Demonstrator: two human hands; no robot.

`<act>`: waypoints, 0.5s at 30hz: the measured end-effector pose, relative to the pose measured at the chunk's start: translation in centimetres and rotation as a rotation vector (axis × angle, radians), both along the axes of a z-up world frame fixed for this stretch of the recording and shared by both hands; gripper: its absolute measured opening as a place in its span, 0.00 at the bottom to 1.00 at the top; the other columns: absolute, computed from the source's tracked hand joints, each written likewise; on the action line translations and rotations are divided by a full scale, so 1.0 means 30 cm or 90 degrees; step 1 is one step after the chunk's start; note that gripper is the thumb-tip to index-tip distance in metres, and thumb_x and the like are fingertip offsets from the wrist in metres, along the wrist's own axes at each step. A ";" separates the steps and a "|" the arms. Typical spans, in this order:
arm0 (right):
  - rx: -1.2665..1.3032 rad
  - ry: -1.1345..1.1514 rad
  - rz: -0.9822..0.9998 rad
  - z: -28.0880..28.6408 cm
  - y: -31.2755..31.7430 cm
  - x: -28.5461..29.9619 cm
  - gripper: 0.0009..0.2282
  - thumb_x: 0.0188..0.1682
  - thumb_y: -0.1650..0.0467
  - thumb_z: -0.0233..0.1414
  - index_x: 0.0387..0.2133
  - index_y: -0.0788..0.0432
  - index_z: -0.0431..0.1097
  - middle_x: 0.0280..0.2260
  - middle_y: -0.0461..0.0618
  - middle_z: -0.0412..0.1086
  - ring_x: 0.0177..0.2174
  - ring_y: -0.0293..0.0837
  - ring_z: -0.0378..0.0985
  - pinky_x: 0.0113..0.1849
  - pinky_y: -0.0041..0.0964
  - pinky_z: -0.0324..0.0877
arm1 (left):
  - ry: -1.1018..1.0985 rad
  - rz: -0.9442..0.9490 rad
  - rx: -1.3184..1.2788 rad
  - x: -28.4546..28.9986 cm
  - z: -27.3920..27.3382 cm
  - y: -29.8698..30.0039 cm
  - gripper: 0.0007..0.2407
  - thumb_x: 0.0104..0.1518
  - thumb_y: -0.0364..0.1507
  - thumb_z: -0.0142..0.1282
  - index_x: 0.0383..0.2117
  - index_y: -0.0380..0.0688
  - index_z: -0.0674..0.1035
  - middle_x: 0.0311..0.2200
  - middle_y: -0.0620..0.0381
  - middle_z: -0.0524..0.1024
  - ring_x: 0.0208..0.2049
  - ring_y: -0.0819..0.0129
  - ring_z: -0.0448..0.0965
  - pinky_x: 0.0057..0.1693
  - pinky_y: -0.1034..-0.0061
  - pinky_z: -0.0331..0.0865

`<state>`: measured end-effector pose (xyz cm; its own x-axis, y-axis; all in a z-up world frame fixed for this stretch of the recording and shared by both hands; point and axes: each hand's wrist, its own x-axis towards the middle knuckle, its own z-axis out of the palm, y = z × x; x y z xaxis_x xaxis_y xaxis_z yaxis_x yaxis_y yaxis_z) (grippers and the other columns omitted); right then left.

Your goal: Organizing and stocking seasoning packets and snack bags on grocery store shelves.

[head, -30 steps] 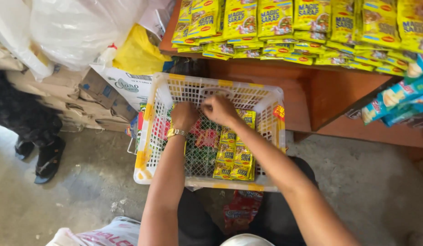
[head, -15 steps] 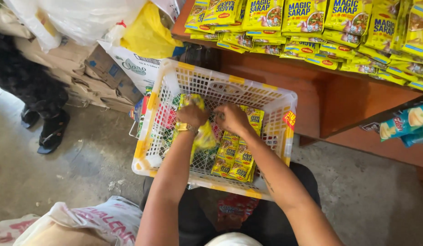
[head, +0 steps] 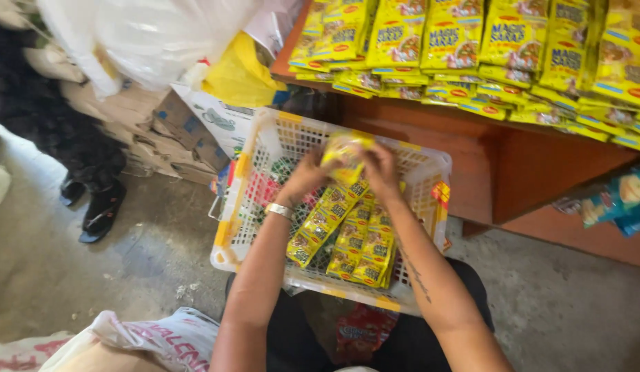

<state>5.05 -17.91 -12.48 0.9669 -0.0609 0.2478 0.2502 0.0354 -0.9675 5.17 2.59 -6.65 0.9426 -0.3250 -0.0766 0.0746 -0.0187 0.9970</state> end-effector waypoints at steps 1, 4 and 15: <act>0.002 -0.002 0.007 0.064 0.001 -0.020 0.13 0.59 0.64 0.58 0.46 0.62 0.79 0.33 0.45 0.72 0.28 0.34 0.66 0.30 0.30 0.63 | -0.002 0.007 0.002 -0.011 -0.012 -0.006 0.24 0.53 0.37 0.65 0.53 0.42 0.71 0.39 0.67 0.80 0.38 0.73 0.83 0.39 0.70 0.83; 0.234 0.022 0.026 0.214 -0.001 -0.072 0.12 0.54 0.66 0.58 0.46 0.61 0.75 0.38 0.44 0.78 0.35 0.32 0.78 0.38 0.28 0.76 | 0.036 -0.142 -0.056 -0.031 -0.038 -0.022 0.18 0.60 0.37 0.62 0.48 0.34 0.79 0.32 0.56 0.83 0.31 0.68 0.84 0.40 0.75 0.81; 0.020 0.023 0.184 0.181 -0.015 -0.069 0.12 0.45 0.75 0.60 0.44 0.62 0.77 0.38 0.47 0.79 0.36 0.35 0.79 0.41 0.33 0.77 | 0.259 -0.076 -0.132 -0.030 0.050 0.007 0.22 0.54 0.45 0.51 0.52 0.49 0.71 0.45 0.63 0.78 0.42 0.69 0.83 0.48 0.58 0.78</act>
<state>2.97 -18.35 -7.04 0.9536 0.2111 0.2148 0.1905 0.1295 -0.9731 4.27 2.79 -5.15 0.8042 -0.4769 -0.3547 0.4699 0.1449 0.8707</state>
